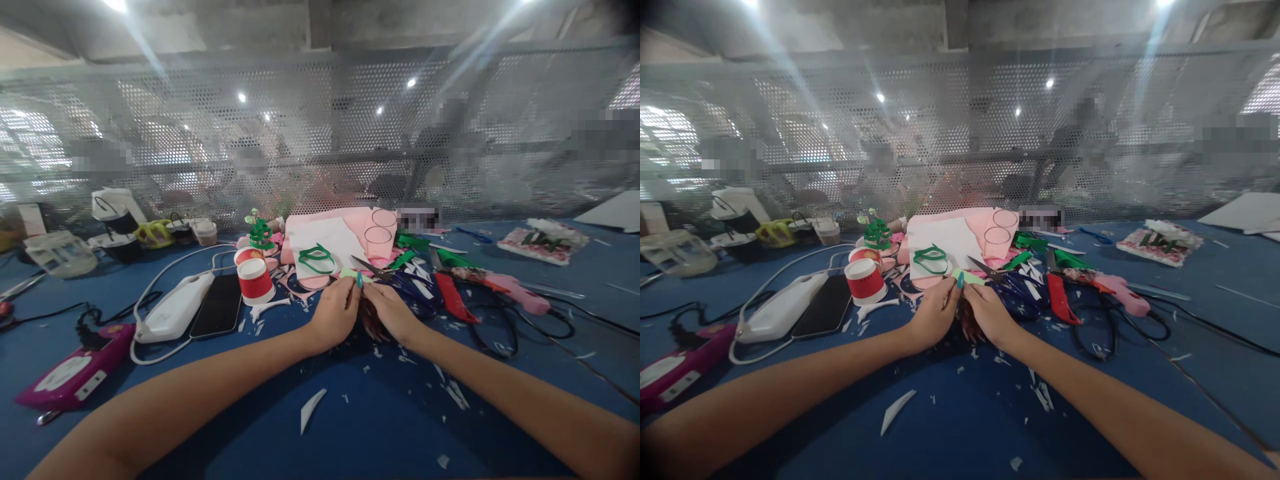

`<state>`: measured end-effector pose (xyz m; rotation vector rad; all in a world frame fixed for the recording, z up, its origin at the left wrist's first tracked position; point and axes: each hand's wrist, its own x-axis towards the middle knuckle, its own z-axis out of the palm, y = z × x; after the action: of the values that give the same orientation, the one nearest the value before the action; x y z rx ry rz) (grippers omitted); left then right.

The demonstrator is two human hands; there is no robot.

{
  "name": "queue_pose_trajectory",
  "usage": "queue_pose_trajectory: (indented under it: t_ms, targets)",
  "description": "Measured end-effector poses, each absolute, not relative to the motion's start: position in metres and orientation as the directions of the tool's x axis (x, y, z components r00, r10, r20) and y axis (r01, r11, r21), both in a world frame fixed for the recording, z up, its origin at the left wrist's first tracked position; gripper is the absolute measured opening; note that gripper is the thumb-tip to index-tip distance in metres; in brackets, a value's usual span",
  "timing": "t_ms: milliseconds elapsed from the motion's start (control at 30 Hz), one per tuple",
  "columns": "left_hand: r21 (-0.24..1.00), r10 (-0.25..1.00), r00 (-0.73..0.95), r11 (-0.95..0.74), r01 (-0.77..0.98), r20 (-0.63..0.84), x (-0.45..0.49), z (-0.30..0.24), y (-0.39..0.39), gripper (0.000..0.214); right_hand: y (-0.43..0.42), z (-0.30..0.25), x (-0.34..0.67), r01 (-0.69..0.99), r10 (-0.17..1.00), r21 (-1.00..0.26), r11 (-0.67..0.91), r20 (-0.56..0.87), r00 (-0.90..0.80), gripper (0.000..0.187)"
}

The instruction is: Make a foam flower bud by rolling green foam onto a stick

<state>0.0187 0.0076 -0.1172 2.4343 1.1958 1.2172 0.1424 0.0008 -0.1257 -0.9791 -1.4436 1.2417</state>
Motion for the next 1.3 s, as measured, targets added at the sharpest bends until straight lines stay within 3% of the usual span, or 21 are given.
queue_pose_trajectory:
  t_ms: [533,900,1067,1300]
  targets:
    - [0.601,0.778,0.297,-0.620,0.504,0.554,0.0178,-0.1200,0.0112,0.025,-0.0057,-0.1189,0.1422,0.035,0.960,-0.969,0.243,0.236,-0.149,0.043]
    - [0.628,0.789,0.280,-0.608,0.486,0.548,0.0179,-0.1185,0.0107,0.024,-0.0033,-0.1221,0.1428,0.008,0.951,-0.962,0.273,0.269,-0.151,0.041]
    - [0.582,0.775,0.301,-0.620,0.526,0.555,0.0183,-0.1180,0.0100,0.024,-0.0018,-0.1216,0.1430,-0.009,0.964,-0.974,0.226,0.225,-0.139,0.040]
    - [0.421,0.679,0.397,-0.712,0.562,0.617,0.0190,-0.1186,0.0061,0.022,-0.0036,-0.1189,0.1426,-0.107,0.985,-0.994,0.011,0.029,-0.171,0.047]
